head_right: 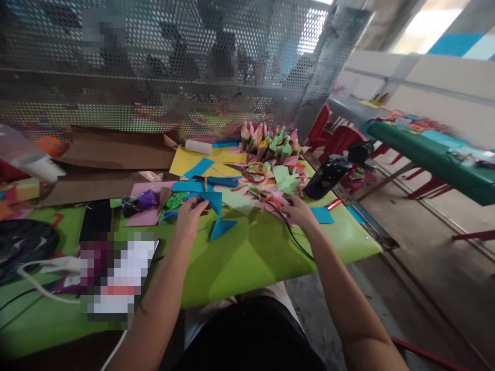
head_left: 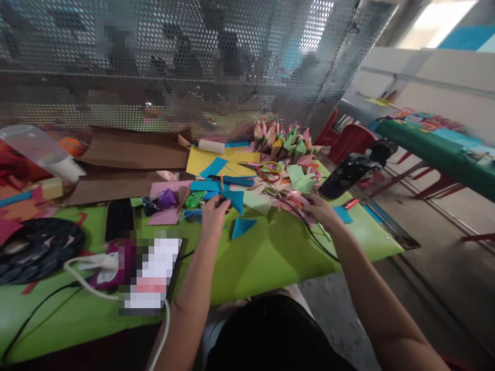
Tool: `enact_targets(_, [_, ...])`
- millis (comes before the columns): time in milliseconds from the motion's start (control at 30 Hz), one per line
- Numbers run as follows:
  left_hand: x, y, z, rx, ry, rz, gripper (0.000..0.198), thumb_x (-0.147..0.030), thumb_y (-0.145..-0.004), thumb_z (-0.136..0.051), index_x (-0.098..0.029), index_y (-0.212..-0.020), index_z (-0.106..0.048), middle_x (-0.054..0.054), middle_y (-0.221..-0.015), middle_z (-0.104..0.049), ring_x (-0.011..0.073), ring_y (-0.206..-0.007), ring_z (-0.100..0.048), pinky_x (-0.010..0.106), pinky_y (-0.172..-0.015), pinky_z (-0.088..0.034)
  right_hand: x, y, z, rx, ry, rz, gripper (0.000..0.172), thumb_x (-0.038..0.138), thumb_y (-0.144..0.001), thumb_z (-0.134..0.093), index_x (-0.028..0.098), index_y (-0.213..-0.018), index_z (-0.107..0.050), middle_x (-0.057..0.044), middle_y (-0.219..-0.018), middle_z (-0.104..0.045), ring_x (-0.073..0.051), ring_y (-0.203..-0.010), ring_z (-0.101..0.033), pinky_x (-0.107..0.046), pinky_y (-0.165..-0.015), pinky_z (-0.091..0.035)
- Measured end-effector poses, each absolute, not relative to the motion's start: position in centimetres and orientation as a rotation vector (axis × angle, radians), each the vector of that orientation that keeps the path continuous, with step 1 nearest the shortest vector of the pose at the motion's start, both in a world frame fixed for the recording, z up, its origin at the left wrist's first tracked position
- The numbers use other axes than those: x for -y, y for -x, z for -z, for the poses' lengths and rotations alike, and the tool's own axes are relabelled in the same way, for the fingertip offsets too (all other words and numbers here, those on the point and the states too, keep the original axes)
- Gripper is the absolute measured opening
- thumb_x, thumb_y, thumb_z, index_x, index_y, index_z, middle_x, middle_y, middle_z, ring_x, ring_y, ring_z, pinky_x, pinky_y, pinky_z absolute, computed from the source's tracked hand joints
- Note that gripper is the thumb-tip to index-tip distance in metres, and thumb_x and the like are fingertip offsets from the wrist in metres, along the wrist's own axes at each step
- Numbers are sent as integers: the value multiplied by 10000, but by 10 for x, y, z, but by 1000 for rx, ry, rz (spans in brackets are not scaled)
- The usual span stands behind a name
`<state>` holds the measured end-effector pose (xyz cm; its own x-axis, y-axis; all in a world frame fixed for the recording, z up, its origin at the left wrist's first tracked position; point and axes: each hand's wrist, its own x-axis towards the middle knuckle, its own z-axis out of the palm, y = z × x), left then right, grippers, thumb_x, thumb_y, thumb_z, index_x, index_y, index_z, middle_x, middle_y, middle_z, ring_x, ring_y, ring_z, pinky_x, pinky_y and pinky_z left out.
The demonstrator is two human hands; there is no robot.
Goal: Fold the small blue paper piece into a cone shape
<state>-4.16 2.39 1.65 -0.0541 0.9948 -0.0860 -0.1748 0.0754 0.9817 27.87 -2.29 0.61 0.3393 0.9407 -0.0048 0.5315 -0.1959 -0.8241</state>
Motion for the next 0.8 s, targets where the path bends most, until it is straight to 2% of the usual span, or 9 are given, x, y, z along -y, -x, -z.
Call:
enact_targets(167, [-27, 39, -9, -1103, -987, -1291, 307, -380, -578, -830, -186, -691, -620, -32, -594, -633, 133, -589, -613, 252, -604, -507, 28, -257, -32, 1066, 1468, -801, 369, 325, -588, -755, 238, -898, -574, 57, -641, -587, -125, -504, -519, -252, -478, -415])
enact_targets(300, [-27, 38, -5, -1075, -919, -1326, 317, -294, -564, -848, -193, -715, -588, -56, -582, -611, 124, -579, -614, 269, -647, -539, 19, -235, -47, 929, 1205, -1130, 308, 269, -564, -747, 244, -833, -599, 54, -628, -603, -117, -491, -539, -248, -483, -472])
enact_targets(433, [-27, 36, -2, -1076, -841, -1327, 343, -255, -552, -871, -184, -725, -583, -44, -610, -640, 127, -605, -632, 273, -656, -545, 9, -220, -57, 977, 1123, -1255, 231, 261, -599, -746, 245, -783, -609, 26, -647, -664, -146, -533, -603, -276, -533, -525])
enact_targets(533, [-27, 34, 1, -1069, -824, -1346, 344, -240, -564, -875, -181, -729, -579, -44, -601, -635, 123, -592, -625, 267, -643, -531, 1, -213, -60, 1073, 1084, -1284, 188, 350, -669, -750, 233, -787, -662, -21, -693, -709, -167, -555, -617, -292, -520, -505])
enact_targets(667, [-26, 33, 2, -1080, -807, -1336, 325, -228, -596, -857, -187, -699, -551, -58, -551, -594, 117, -537, -602, 255, -602, -507, -4, -202, -48, 1171, 1120, -1309, 305, 504, -723, -747, 220, -830, -719, -63, -712, -727, -195, -584, -629, -311, -519, -470])
enact_targets(800, [-25, 33, 2, -1099, -834, -1323, 298, -225, -620, -838, -190, -687, -550, -60, -531, -583, 121, -526, -610, 254, -597, -506, 2, -192, -28, 1189, 1176, -1318, 388, 577, -724, -766, 208, -837, -732, -75, -749, -727, -171, -562, -577, -290, -481, -393])
